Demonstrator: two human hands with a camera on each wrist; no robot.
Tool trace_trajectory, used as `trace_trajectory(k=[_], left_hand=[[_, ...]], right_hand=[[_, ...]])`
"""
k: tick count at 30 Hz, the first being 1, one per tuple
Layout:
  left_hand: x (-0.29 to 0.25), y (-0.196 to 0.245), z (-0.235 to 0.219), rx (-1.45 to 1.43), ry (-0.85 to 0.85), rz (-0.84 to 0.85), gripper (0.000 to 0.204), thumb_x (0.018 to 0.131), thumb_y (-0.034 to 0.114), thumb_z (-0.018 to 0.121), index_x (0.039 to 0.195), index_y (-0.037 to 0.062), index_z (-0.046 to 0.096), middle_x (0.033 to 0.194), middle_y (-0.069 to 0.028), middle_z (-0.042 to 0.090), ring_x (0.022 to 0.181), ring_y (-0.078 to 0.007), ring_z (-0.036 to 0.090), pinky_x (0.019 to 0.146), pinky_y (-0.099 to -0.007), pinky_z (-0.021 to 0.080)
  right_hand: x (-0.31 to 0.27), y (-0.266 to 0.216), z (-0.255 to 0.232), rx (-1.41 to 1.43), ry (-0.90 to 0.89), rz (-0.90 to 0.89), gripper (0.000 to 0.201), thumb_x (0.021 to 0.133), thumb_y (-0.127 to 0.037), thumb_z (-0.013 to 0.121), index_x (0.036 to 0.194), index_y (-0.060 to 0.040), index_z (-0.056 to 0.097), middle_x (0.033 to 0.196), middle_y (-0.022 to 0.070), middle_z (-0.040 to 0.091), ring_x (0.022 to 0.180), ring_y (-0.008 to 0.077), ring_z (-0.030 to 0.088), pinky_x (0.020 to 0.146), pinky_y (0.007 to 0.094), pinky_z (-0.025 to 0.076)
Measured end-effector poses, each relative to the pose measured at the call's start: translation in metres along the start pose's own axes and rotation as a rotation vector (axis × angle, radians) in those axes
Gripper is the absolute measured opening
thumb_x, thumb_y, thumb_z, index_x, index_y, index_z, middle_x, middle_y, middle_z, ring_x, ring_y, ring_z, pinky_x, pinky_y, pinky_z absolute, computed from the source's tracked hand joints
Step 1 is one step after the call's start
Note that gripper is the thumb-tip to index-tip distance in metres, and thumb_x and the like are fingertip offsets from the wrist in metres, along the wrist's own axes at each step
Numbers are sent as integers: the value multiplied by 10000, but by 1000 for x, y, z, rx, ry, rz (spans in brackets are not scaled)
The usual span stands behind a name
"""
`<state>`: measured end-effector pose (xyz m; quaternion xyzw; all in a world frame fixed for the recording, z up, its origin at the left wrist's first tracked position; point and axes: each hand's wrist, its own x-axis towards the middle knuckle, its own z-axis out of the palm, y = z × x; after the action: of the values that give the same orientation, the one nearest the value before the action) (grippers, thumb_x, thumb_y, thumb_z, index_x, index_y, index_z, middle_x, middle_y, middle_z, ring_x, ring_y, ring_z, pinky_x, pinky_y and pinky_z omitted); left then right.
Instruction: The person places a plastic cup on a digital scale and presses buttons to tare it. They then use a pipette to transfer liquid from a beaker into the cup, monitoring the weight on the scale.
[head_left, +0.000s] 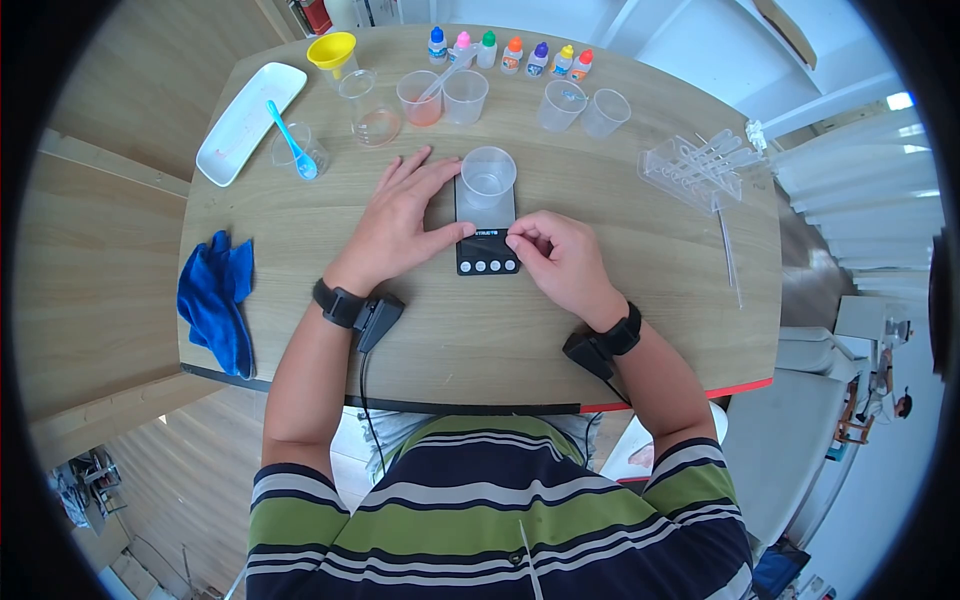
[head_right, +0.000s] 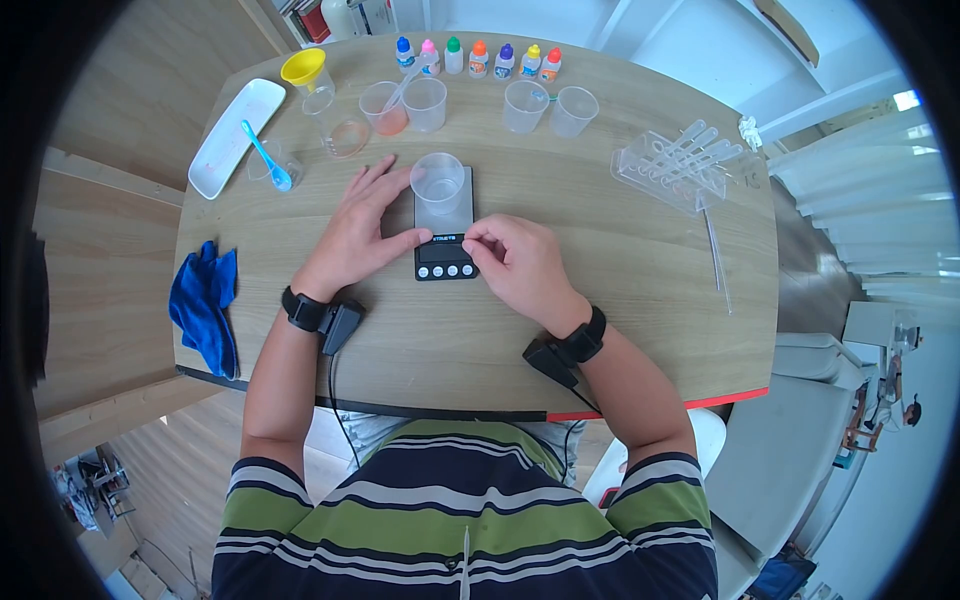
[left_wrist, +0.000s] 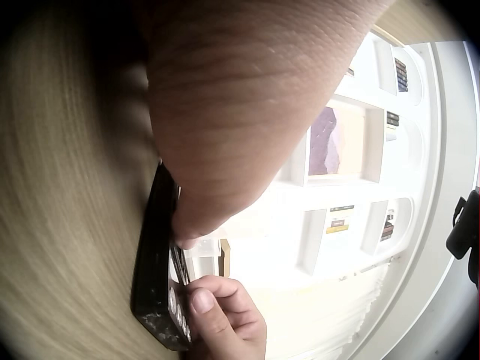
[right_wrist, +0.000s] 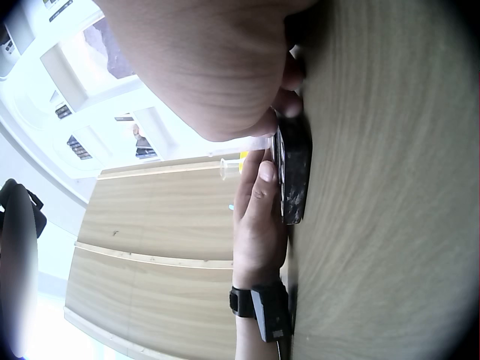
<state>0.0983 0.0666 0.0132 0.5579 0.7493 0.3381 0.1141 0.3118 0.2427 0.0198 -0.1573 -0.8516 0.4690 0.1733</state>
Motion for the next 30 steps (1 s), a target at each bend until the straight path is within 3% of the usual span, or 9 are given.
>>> trace_trajectory(k=[30], left_hand=[[0, 0, 0, -5, 2, -2, 817, 905, 382, 889, 1603, 112, 563, 1615, -151, 610, 1627, -442, 384, 1347, -608, 225]], right_hand=[[0, 1, 0, -4, -4, -5, 58, 972, -71, 792, 1018, -44, 768, 804, 74, 718, 639, 160, 663, 607, 326, 522]])
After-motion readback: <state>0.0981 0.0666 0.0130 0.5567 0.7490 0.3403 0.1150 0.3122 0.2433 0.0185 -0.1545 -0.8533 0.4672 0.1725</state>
